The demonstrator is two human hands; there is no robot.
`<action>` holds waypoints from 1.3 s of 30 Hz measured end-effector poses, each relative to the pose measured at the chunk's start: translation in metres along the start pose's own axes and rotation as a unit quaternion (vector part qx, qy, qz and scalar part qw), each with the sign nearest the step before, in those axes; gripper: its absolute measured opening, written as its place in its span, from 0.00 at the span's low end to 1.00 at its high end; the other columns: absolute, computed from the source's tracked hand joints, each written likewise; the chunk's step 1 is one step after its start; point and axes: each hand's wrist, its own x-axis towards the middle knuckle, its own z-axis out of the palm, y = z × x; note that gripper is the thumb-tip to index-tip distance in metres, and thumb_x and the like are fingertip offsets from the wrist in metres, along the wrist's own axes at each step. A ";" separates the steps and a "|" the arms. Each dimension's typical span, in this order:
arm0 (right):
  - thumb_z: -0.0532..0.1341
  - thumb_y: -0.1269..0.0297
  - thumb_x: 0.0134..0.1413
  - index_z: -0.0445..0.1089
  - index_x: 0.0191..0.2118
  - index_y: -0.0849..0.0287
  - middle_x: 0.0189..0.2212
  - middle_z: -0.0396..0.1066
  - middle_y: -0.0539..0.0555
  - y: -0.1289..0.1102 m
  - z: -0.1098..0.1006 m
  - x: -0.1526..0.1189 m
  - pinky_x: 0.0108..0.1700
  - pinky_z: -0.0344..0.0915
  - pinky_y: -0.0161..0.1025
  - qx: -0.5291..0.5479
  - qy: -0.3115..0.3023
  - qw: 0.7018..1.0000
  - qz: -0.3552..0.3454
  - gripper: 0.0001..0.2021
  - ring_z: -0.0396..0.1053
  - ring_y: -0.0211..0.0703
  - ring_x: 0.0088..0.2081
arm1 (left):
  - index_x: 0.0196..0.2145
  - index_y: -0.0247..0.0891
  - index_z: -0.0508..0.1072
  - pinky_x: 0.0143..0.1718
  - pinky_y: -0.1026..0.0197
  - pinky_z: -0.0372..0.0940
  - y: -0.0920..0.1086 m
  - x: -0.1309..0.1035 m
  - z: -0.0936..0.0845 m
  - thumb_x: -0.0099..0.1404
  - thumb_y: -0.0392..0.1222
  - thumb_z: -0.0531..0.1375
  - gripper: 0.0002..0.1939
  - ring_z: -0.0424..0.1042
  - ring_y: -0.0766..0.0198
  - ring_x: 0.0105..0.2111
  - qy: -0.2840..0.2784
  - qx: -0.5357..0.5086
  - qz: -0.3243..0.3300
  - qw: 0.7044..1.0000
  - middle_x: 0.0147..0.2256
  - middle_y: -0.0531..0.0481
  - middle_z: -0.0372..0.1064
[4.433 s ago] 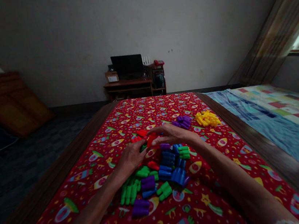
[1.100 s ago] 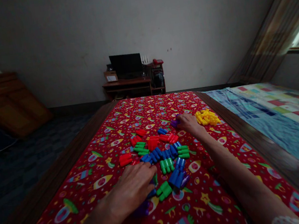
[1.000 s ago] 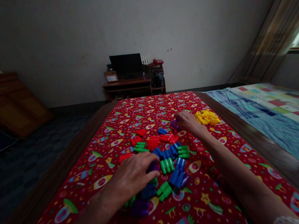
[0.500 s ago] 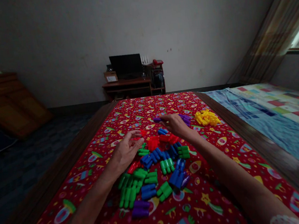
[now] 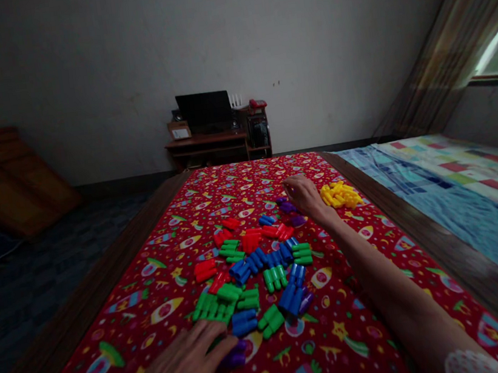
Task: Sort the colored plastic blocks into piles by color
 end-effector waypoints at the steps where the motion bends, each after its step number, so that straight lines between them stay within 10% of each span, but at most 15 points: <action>1: 0.50 0.71 0.62 0.75 0.38 0.63 0.35 0.72 0.59 -0.008 -0.006 0.000 0.41 0.56 0.35 0.017 0.003 1.000 -0.005 0.14 0.66 0.42 0.38 | 0.61 0.65 0.59 0.49 0.59 0.70 -0.002 -0.005 0.003 0.63 0.44 0.57 0.29 0.71 0.56 0.52 -0.013 0.004 0.008 1.000 0.56 0.60 0.69; 6: 0.55 0.71 0.59 0.75 0.32 0.65 0.24 0.69 0.52 -0.067 -0.030 -0.012 0.30 0.50 0.33 0.134 -0.133 0.975 -0.117 0.11 0.60 0.35 0.26 | 0.54 0.56 0.70 0.43 0.68 0.71 0.008 0.024 0.000 0.64 0.35 0.50 0.24 0.76 0.63 0.41 -0.025 -0.035 0.039 0.998 0.46 0.58 0.76; 13: 0.58 0.62 0.62 0.75 0.44 0.62 0.36 0.76 0.53 -0.108 -0.041 -0.028 0.37 0.59 0.29 0.348 -0.335 0.836 -0.261 0.13 0.69 0.36 0.35 | 0.38 0.41 0.76 0.38 0.61 0.72 0.007 0.101 -0.012 0.63 0.48 0.55 0.13 0.77 0.58 0.34 0.123 -0.136 -0.114 0.976 0.36 0.49 0.78; 19: 0.58 0.73 0.55 0.78 0.38 0.65 0.28 0.75 0.51 -0.083 -0.024 -0.015 0.32 0.56 0.29 0.258 -0.251 0.911 -0.200 0.10 0.67 0.34 0.29 | 0.40 0.39 0.75 0.38 0.58 0.72 0.000 0.141 -0.006 0.64 0.52 0.55 0.16 0.76 0.58 0.33 0.116 -0.201 -0.139 0.963 0.34 0.48 0.77; 24: 0.57 0.73 0.53 0.78 0.38 0.66 0.29 0.76 0.56 -0.024 -0.011 0.002 0.32 0.56 0.31 0.115 -0.137 0.984 -0.021 0.13 0.68 0.38 0.30 | 0.46 0.41 0.74 0.53 0.52 0.66 0.003 0.129 0.001 0.65 0.52 0.59 0.16 0.71 0.55 0.50 0.051 -0.105 0.046 0.992 0.47 0.45 0.74; 30: 0.54 0.72 0.55 0.78 0.41 0.64 0.35 0.78 0.61 0.015 -0.003 -0.001 0.37 0.60 0.33 0.025 -0.108 0.990 0.087 0.15 0.72 0.43 0.37 | 0.61 0.49 0.61 0.65 0.40 0.44 0.060 0.123 0.011 0.66 0.54 0.57 0.27 0.50 0.52 0.65 -0.056 -0.016 0.234 0.971 0.64 0.49 0.56; 34: 0.54 0.72 0.54 0.78 0.40 0.62 0.36 0.78 0.61 0.015 -0.009 -0.003 0.38 0.60 0.34 0.015 -0.087 0.990 0.109 0.16 0.72 0.44 0.38 | 0.57 0.48 0.65 0.65 0.40 0.43 0.068 0.130 0.029 0.70 0.42 0.53 0.18 0.53 0.54 0.64 -0.031 0.026 0.203 0.978 0.62 0.50 0.60; 39: 0.56 0.72 0.52 0.79 0.36 0.65 0.29 0.76 0.57 -0.004 -0.036 0.002 0.34 0.59 0.33 0.068 -0.085 0.993 0.037 0.13 0.70 0.40 0.32 | 0.54 0.42 0.69 0.62 0.44 0.54 0.029 0.141 0.031 0.69 0.43 0.55 0.16 0.63 0.55 0.58 0.042 -0.009 0.076 0.996 0.55 0.46 0.69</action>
